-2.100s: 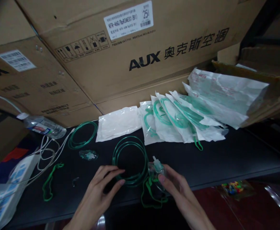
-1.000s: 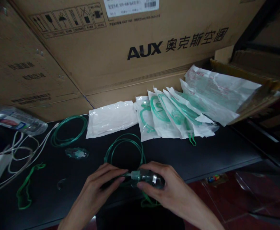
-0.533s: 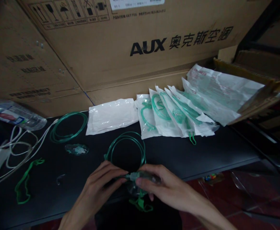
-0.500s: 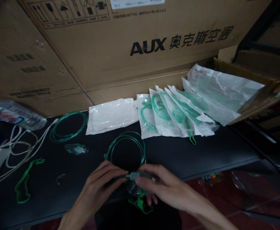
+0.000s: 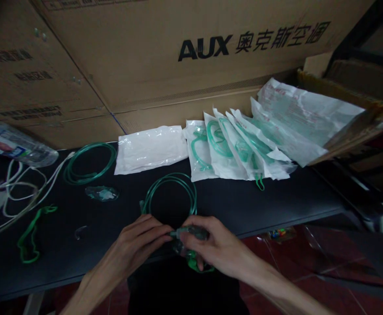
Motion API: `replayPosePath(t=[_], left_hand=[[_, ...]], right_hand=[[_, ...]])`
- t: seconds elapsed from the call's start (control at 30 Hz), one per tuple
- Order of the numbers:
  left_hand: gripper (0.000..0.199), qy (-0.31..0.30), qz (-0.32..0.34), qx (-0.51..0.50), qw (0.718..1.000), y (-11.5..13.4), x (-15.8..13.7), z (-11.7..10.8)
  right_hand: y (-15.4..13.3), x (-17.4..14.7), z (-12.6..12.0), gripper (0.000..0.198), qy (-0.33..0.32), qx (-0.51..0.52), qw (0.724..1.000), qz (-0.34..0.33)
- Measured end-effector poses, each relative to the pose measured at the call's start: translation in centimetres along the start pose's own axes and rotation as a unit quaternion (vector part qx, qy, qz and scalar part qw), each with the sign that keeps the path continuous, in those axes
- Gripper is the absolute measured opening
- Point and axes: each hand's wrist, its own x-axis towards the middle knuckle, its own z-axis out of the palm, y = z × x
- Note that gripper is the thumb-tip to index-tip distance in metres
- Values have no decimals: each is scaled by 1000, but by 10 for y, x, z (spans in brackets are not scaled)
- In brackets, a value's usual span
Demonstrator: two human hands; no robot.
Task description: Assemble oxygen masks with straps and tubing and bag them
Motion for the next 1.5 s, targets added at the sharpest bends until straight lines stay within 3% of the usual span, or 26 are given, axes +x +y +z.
replayPosePath(t=[0.1,0.2,0.33,0.47,0.6,0.7,0.83,0.97,1.07,1.2,1.27,1.33,1.43,1.5], left_hand=[[15,-35,-13,-20,999,-1,1,-4],[16,-94,-40,-37,994,-2,1,-10],[16,-132,-59,-35,989,-4,3,-13],[17,-77,-41,0,996,-3,6,-11],[17,-13,43,94,995,-2,4,-9],[21,17,82,165,983,-3,1,-7],[18,0,102,190,976,-6,2,-5],[18,-19,126,186,974,-9,8,-9],[21,-68,104,154,980,-9,11,-17],[24,-168,43,68,982,-4,19,-30],[22,-212,21,19,977,-1,24,-35],[21,-233,9,-5,972,2,29,-40],[17,-173,15,32,984,5,28,-48],[21,-25,21,69,997,8,19,-49]], right_hand=[[-1,-2,1,27,26,-111,991,-64],[-3,-6,3,13,60,-230,962,-137],[-4,-9,5,14,82,-276,937,-196],[0,-6,4,17,81,-212,964,-140],[6,-1,4,34,27,-29,998,-50],[6,1,6,44,10,69,998,1],[4,2,9,52,30,110,993,33],[3,4,9,46,19,35,999,-30],[4,4,9,32,39,-84,992,-86],[12,3,10,16,83,-263,933,-229],[16,2,9,20,90,-318,892,-308],[15,1,7,23,88,-344,870,-342],[1,0,1,16,71,-323,901,-282],[-15,-1,-7,19,64,-279,935,-208]])
